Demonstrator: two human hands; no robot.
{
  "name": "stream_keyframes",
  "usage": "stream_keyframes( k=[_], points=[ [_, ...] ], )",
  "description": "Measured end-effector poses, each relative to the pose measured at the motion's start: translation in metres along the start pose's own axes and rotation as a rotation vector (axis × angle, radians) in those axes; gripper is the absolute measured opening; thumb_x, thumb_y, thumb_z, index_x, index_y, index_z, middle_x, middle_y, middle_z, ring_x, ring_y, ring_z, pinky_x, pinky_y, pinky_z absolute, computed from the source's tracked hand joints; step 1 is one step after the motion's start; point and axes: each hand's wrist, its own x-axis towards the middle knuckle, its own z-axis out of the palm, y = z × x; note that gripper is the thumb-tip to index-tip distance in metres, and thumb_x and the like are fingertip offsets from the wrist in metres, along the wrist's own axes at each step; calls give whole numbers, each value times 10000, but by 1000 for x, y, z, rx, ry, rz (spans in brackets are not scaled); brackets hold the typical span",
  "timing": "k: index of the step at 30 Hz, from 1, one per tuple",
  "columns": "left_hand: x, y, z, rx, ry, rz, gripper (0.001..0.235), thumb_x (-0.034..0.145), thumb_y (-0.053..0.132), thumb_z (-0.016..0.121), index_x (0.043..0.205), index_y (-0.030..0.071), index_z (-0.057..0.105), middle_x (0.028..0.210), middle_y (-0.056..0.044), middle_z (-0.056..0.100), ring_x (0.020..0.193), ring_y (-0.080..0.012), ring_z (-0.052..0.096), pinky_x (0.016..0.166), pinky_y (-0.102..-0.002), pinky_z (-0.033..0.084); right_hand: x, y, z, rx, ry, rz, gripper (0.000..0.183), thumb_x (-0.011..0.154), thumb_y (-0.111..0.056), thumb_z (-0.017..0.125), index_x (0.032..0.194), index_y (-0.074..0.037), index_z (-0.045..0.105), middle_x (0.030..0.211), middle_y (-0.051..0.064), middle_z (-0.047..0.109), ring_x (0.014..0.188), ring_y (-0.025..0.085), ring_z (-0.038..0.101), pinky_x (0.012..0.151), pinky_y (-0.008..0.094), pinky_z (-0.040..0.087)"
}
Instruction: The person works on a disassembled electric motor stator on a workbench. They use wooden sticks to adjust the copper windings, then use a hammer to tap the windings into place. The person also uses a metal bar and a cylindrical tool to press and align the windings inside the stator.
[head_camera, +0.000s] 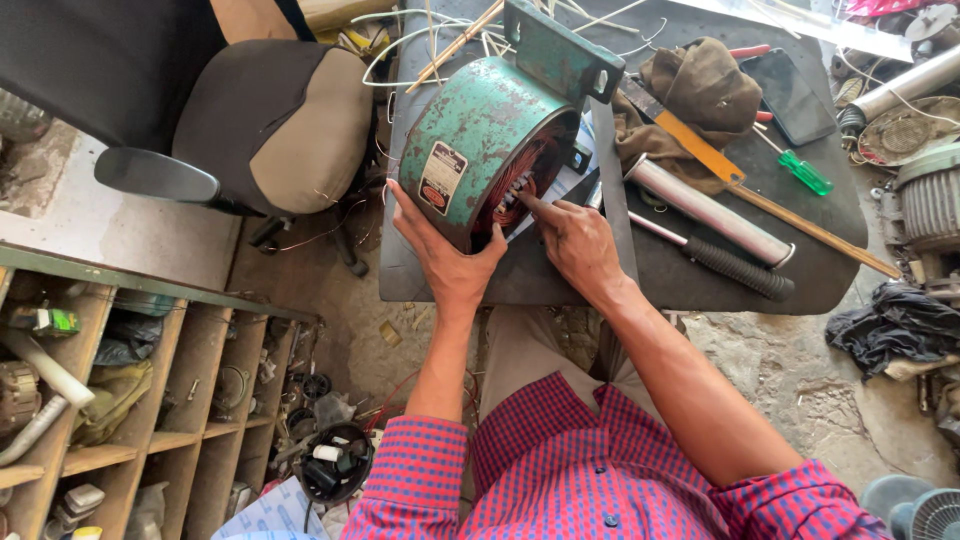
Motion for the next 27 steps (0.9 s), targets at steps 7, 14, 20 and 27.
stream_keyframes(
  k=[7, 14, 20, 27],
  points=[
    [-1, 0, -1, 21, -5, 6, 1251, 765, 141, 856, 1666, 22, -3, 1521, -313, 320, 1427, -483, 394, 1219, -546, 350, 6, 3, 3, 15, -14, 40, 444, 886, 14, 628, 1304, -109, 713, 774, 174, 642, 717, 379, 642, 647, 483, 483],
    [-2, 2, 3, 40, 14, -6, 1263, 749, 164, 856, 1665, 30, -3, 1513, -314, 320, 1415, -487, 399, 1201, -556, 366, 12, 8, 12, 221, -18, 202, 403, 910, -3, 583, 1272, -119, 716, 966, 206, 734, 761, 298, 762, 695, 396, 576],
    [-3, 7, 3, 51, 29, 6, 1255, 755, 165, 852, 1667, 29, 1, 1508, -323, 316, 1404, -495, 404, 1172, -562, 384, 14, 8, 2, 90, -76, 133, 338, 951, -55, 624, 1274, -100, 712, 880, 213, 737, 805, 360, 733, 716, 449, 548],
    [-2, 7, 6, 88, 45, 8, 1265, 746, 192, 861, 1667, 29, 10, 1482, -312, 351, 1373, -501, 418, 1172, -564, 390, 2, 1, -18, 71, -1, 98, 272, 990, -169, 671, 1228, -45, 624, 919, 167, 746, 845, 375, 718, 720, 457, 543]
  ],
)
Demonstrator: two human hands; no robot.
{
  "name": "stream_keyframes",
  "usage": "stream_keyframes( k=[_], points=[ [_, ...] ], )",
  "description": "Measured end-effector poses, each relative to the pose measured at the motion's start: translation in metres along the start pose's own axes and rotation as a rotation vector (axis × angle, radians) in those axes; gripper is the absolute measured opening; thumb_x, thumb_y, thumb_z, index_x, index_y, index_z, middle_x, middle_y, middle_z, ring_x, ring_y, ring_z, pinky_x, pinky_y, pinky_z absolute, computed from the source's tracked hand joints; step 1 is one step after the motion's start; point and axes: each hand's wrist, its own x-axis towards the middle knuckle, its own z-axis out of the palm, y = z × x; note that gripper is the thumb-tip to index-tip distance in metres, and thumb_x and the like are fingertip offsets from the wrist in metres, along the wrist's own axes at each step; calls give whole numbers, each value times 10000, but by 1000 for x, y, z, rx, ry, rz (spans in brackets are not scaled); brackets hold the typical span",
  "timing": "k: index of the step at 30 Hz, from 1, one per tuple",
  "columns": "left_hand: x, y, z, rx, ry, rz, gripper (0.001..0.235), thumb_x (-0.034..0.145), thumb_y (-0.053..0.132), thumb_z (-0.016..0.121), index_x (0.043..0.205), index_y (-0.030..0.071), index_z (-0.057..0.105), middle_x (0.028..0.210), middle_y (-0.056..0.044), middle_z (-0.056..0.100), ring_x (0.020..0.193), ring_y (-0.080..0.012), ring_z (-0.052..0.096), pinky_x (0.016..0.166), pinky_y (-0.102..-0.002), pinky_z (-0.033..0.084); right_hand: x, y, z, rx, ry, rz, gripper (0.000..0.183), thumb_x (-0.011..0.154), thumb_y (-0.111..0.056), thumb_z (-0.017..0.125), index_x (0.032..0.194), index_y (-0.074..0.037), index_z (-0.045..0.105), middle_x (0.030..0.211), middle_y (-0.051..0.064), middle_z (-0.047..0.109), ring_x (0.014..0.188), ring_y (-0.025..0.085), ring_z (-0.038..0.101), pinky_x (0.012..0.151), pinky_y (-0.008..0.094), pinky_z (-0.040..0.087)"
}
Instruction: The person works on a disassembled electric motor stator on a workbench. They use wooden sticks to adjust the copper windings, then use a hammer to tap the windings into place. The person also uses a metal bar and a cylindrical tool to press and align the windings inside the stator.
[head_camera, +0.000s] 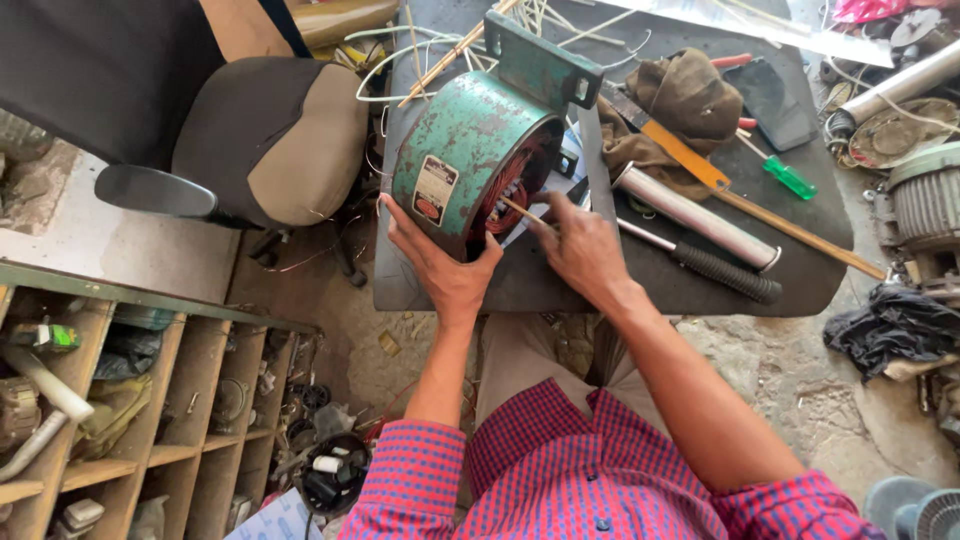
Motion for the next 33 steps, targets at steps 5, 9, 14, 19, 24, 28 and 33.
stream_keyframes(
  k=[5, 9, 14, 19, 24, 28, 33],
  points=[
    [-3, -2, -1, 36, -8, 11, 1275, 743, 230, 866, 1662, 25, 6, 1534, -357, 313, 1408, -541, 371, 1168, -583, 376, -28, 21, -48, -184, 115, 56, 252, 949, -182, 731, 1182, -86, 710, 1058, 162, 727, 973, 348, 682, 864, 455, 530],
    [-3, -4, 0, 91, -11, 37, 1270, 754, 260, 870, 1658, 20, 12, 1548, -363, 317, 1401, -547, 365, 1180, -601, 353, -50, 47, -98, -423, 191, 116, 257, 939, -154, 764, 1192, -113, 742, 1155, 149, 711, 1083, 373, 629, 966, 466, 502],
    [-4, -8, -1, 66, -18, 35, 1246, 786, 280, 859, 1670, 30, 17, 1506, -337, 352, 1401, -525, 417, 1185, -587, 396, -68, 65, -124, -514, 196, 141, 345, 868, -149, 786, 1208, -110, 744, 1193, 147, 688, 1117, 383, 614, 965, 466, 501],
    [-2, -7, -2, 126, -40, 107, 1259, 804, 282, 875, 1657, 13, -12, 1551, -389, 296, 1388, -560, 383, 1132, -594, 393, -83, 58, -122, -529, 183, 143, 309, 860, -174, 782, 1161, -115, 745, 1174, 125, 674, 1132, 371, 633, 985, 452, 514],
    [-2, -4, -2, 98, -41, 33, 1248, 804, 296, 873, 1666, 14, 15, 1467, -343, 378, 1344, -522, 453, 1110, -584, 434, -88, 25, -91, -456, -55, 234, 545, 809, -427, 846, 1201, -86, 679, 1101, 152, 635, 985, 401, 682, 805, 493, 553],
    [-2, -4, -3, 111, -16, 101, 1257, 790, 276, 888, 1662, 15, 21, 1452, -345, 376, 1334, -519, 452, 1111, -580, 428, -81, 10, -67, -273, -131, 258, 671, 754, -268, 827, 1358, -92, 595, 1248, 236, 526, 958, 474, 648, 781, 500, 561],
    [-1, -4, -3, 99, -9, 86, 1263, 778, 264, 892, 1660, 9, 25, 1431, -326, 395, 1318, -505, 465, 1111, -562, 430, -63, 35, -77, -346, -10, 77, 509, 688, -113, 797, 1182, -78, 680, 1221, 235, 538, 1008, 452, 653, 883, 486, 553]
  ],
)
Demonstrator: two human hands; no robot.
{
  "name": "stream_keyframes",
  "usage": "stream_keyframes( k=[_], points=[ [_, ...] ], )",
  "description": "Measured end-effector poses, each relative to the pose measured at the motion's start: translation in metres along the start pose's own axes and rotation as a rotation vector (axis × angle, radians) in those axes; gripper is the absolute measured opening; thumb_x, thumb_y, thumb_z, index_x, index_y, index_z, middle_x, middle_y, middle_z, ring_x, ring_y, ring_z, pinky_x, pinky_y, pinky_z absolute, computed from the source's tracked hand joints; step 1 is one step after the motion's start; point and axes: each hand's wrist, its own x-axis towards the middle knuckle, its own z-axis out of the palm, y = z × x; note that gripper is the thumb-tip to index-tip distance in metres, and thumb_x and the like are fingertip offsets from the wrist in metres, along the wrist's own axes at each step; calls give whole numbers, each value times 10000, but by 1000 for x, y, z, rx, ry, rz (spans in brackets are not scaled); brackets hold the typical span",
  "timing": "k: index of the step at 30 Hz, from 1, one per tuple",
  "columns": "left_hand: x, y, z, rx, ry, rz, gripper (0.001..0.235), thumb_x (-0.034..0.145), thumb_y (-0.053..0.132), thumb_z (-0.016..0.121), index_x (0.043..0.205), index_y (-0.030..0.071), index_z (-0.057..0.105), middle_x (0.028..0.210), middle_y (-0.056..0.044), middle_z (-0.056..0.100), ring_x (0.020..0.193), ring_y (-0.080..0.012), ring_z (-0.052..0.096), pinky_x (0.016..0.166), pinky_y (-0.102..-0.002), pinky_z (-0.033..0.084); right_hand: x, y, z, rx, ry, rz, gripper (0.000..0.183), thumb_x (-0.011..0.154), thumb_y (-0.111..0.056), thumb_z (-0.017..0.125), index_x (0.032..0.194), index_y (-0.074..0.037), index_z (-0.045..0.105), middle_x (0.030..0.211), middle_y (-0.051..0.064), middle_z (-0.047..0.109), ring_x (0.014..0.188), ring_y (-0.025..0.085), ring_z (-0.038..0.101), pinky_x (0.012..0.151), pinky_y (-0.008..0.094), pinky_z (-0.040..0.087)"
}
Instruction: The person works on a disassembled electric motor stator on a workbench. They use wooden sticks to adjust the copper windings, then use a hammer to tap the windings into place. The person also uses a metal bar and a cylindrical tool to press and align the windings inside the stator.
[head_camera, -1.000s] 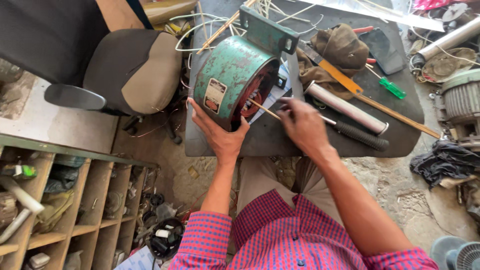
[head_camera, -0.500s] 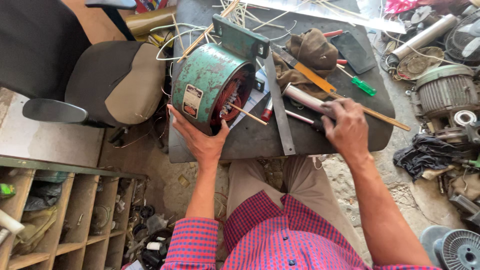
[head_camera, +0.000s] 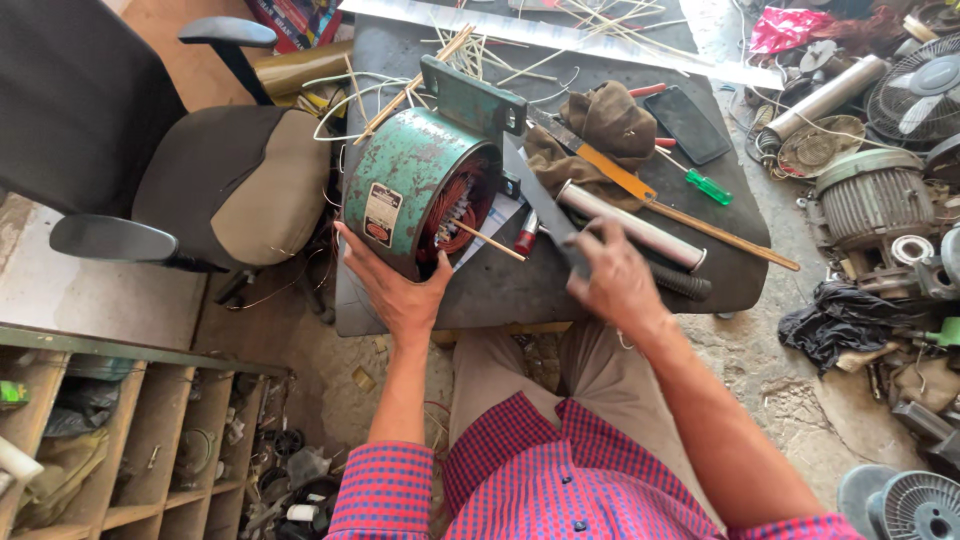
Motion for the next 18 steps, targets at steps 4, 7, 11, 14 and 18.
stream_keyframes(
  k=[4, 7, 11, 14, 18],
  points=[
    [0, 0, 0, -14, 8, -1, 1261, 774, 257, 886, 1664, 13, 26, 1438, -312, 405, 1318, -489, 475, 1121, -554, 431, 36, 30, -6, -127, 89, -109, 401, 770, 25, 673, 1152, -88, 720, 1253, 190, 562, 1083, 405, 659, 952, 458, 565],
    [0, 1, 0, 5, 13, -12, 1267, 763, 258, 890, 1661, 13, 31, 1433, -311, 411, 1319, -491, 472, 1119, -556, 427, 62, 37, -13, -254, 184, -175, 340, 796, -11, 705, 1124, -93, 739, 1245, 172, 591, 1071, 391, 651, 907, 467, 550],
    [-1, 0, -1, -2, 5, -27, 1276, 755, 274, 891, 1659, 15, 29, 1437, -320, 410, 1316, -497, 466, 1117, -555, 424, 57, 25, -19, -280, 253, -213, 213, 873, -49, 716, 1078, -103, 736, 1231, 104, 645, 1123, 337, 637, 940, 435, 538],
    [0, -3, 0, -3, -3, -31, 1287, 758, 294, 895, 1653, 15, 14, 1438, -330, 394, 1312, -505, 460, 1104, -559, 424, 24, 15, -13, -163, 110, -129, 216, 874, -99, 726, 1089, -108, 740, 1152, 92, 657, 1110, 327, 629, 916, 429, 526],
    [-1, -6, 1, -15, -16, -32, 1277, 778, 293, 885, 1661, 23, 4, 1433, -327, 380, 1315, -498, 472, 1081, -551, 445, -10, 23, -5, -319, -40, -73, 478, 763, -138, 744, 1239, -103, 713, 1064, 120, 652, 999, 349, 622, 860, 457, 526]
  ],
)
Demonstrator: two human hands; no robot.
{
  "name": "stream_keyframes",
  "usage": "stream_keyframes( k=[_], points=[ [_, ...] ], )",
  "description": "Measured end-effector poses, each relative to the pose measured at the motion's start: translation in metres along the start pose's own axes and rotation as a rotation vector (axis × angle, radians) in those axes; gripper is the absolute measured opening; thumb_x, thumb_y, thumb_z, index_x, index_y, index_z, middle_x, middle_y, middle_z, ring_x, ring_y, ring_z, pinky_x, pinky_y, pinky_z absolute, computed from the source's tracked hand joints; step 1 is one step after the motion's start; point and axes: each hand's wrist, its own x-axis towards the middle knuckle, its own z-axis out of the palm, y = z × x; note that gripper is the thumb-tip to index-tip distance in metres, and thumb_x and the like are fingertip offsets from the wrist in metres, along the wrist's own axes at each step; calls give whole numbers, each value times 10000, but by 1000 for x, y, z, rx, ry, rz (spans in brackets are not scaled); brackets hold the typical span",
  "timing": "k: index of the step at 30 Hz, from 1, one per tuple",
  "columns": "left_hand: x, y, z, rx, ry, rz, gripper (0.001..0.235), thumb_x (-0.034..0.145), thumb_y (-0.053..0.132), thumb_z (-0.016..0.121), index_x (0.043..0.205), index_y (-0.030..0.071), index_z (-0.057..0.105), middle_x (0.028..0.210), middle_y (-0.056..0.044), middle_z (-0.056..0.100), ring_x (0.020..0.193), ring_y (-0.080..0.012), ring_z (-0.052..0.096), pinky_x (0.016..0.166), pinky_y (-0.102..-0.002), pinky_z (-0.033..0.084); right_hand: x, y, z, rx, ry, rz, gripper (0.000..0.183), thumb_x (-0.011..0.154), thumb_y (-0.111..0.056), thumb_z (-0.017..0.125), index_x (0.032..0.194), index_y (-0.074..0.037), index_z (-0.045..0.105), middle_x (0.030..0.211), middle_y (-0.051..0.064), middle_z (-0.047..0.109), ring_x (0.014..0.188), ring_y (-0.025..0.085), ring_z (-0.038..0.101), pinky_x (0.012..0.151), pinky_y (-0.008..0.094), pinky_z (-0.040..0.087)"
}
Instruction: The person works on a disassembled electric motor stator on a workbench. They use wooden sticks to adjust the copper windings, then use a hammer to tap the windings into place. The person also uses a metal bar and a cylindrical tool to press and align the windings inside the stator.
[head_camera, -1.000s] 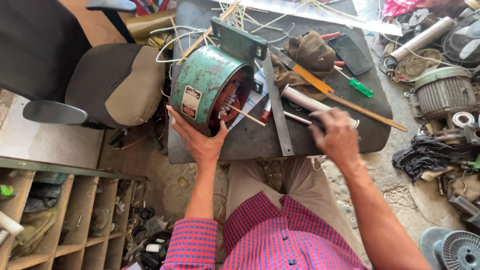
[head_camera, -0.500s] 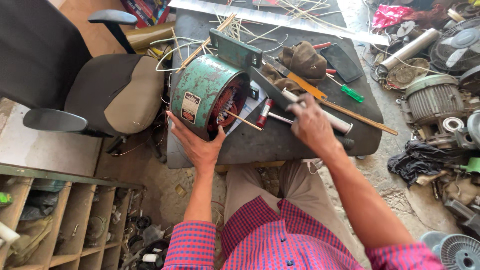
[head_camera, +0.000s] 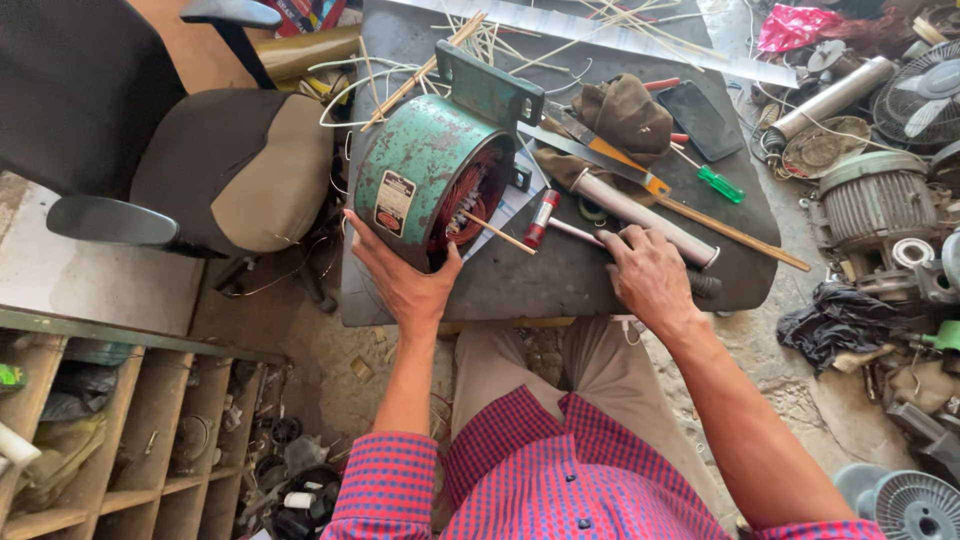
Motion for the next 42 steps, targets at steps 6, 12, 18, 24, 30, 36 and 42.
stream_keyframes(
  k=[6, 12, 18, 24, 30, 36, 42],
  points=[
    [2, 4, -4, 19, -19, -19, 1286, 772, 306, 896, 1657, 17, 9, 1388, -303, 413, 1267, -475, 503, 1045, -545, 465, -2, 15, 13, -33, -35, 27, 453, 812, -143, 670, 1265, -124, 665, 1031, 137, 633, 1036, 353, 629, 849, 452, 556],
    [2, 10, -8, 66, -23, -16, 1289, 781, 336, 903, 1646, -14, 14, 1377, -303, 420, 1222, -468, 525, 1010, -526, 482, -5, 14, 8, -85, -122, -17, 480, 826, -89, 671, 1302, -152, 665, 1101, 122, 641, 1009, 339, 640, 859, 439, 565],
    [-10, 22, 0, 136, 2, -8, 1328, 783, 424, 918, 1634, -33, 7, 1424, -344, 369, 1256, -515, 506, 1025, -548, 476, -8, 18, -6, 237, -46, 139, 477, 852, -92, 626, 1328, -107, 656, 1188, 194, 662, 992, 403, 659, 900, 496, 538],
    [-13, 19, 3, 143, -19, -44, 1340, 800, 505, 903, 1636, -30, 3, 1449, -344, 361, 1258, -518, 524, 1003, -562, 490, -14, 10, -16, 545, 73, 124, 521, 840, -123, 700, 1350, -74, 606, 1130, 208, 658, 971, 401, 695, 891, 512, 548],
    [-13, 16, 4, 170, -25, -42, 1338, 797, 513, 900, 1631, -28, 4, 1433, -352, 368, 1260, -527, 521, 985, -568, 486, -7, 11, -18, 110, -27, 394, 696, 725, -186, 825, 1381, -161, 591, 1327, 250, 577, 889, 481, 683, 768, 547, 561],
    [-13, 20, 2, 199, -2, -16, 1350, 782, 528, 898, 1632, -44, 20, 1433, -353, 383, 1266, -532, 519, 1012, -561, 485, 28, 39, -16, -29, -68, 310, 404, 901, -306, 746, 1284, -192, 686, 1106, 151, 743, 963, 401, 731, 823, 517, 586],
    [-12, 18, 3, 213, 1, -1, 1347, 784, 543, 883, 1628, -55, 21, 1439, -377, 370, 1267, -548, 509, 1011, -568, 479, 57, 63, -21, 60, -79, 411, 456, 883, -424, 762, 1273, -192, 720, 990, 232, 734, 911, 442, 708, 791, 543, 565]
  ],
)
